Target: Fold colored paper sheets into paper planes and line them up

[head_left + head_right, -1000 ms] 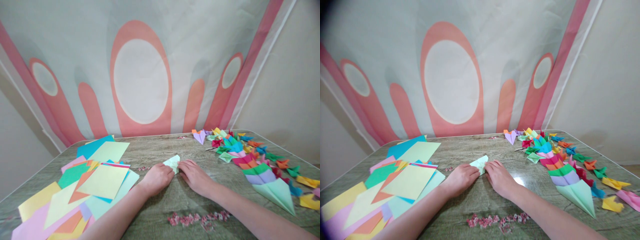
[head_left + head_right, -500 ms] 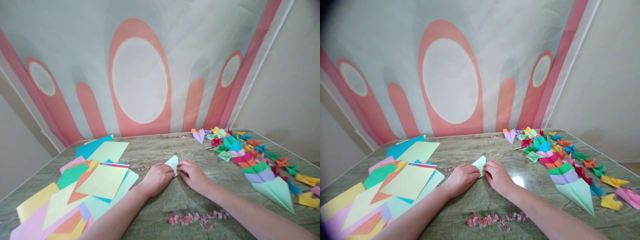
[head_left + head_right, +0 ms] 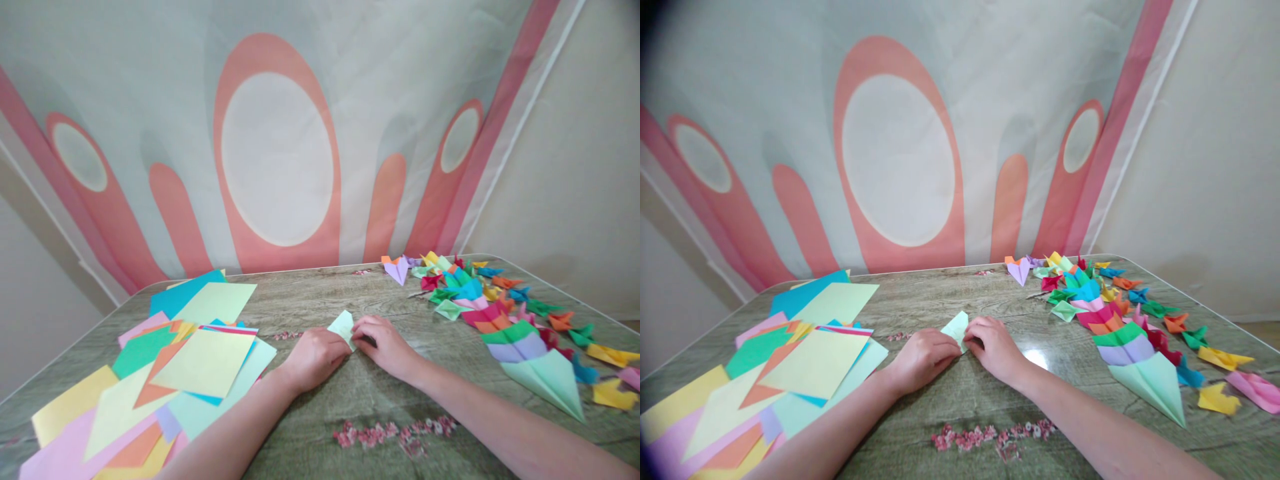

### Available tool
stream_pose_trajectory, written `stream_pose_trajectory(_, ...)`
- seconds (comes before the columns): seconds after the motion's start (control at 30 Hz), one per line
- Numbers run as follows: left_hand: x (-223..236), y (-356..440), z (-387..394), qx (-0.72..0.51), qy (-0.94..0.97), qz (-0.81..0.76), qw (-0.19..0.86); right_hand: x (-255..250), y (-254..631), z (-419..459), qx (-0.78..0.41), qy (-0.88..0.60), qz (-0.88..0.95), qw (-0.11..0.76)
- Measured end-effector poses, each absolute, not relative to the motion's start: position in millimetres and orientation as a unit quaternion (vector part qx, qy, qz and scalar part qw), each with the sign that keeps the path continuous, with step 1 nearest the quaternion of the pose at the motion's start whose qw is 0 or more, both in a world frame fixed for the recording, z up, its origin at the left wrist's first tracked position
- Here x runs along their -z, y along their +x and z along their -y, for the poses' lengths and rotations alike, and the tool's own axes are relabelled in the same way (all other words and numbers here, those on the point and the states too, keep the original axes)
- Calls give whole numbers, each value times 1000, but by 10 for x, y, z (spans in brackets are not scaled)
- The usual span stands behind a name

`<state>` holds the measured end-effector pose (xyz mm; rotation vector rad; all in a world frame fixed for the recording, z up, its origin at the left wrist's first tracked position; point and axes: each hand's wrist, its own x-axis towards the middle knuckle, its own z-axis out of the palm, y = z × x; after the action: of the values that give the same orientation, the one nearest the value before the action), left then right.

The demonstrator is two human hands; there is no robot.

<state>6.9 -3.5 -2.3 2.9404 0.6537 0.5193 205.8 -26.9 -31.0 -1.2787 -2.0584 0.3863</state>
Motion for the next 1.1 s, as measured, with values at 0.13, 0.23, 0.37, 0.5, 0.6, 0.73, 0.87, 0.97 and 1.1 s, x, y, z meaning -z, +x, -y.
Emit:
stream_pose_trajectory(0.13, 27, 73, 21, -166, 955, -226, 94, 265, 2083, 283, -137, -474, 812, 312)
stream_pose_trajectory(0.23, 40, 94, 25, -189, 936, -265, 138, 227, 2131, 274, -145, -448, 834, 288)
stream_pose_trajectory(0.37, 74, 136, 33, -220, 906, -311, 184, 155, 2237, 238, -177, -401, 866, 242)
stream_pose_trajectory(0.5, 103, 167, 27, -236, 888, -338, 202, 113, 2348, 185, -201, -360, 888, 202)
stream_pose_trajectory(0.6, 109, 178, 22, -243, 882, -348, 206, 110, 2406, 158, -200, -331, 903, 185)
stream_pose_trajectory(0.73, 107, 181, 22, -247, 878, -353, 207, 95, 2434, 164, -190, -319, 913, 168)
stream_pose_trajectory(0.87, 107, 184, 9, -254, 871, -365, 207, 60, 2443, 190, -196, -326, 910, 167)
stream_pose_trajectory(0.97, 102, 201, -5, -253, 868, -375, 206, 42, 2455, 204, -207, -323, 907, 173)
stream_pose_trajectory(1.1, 102, 234, -16, -257, 865, -383, 199, 42, 2472, 214, -203, -325, 909, 165)
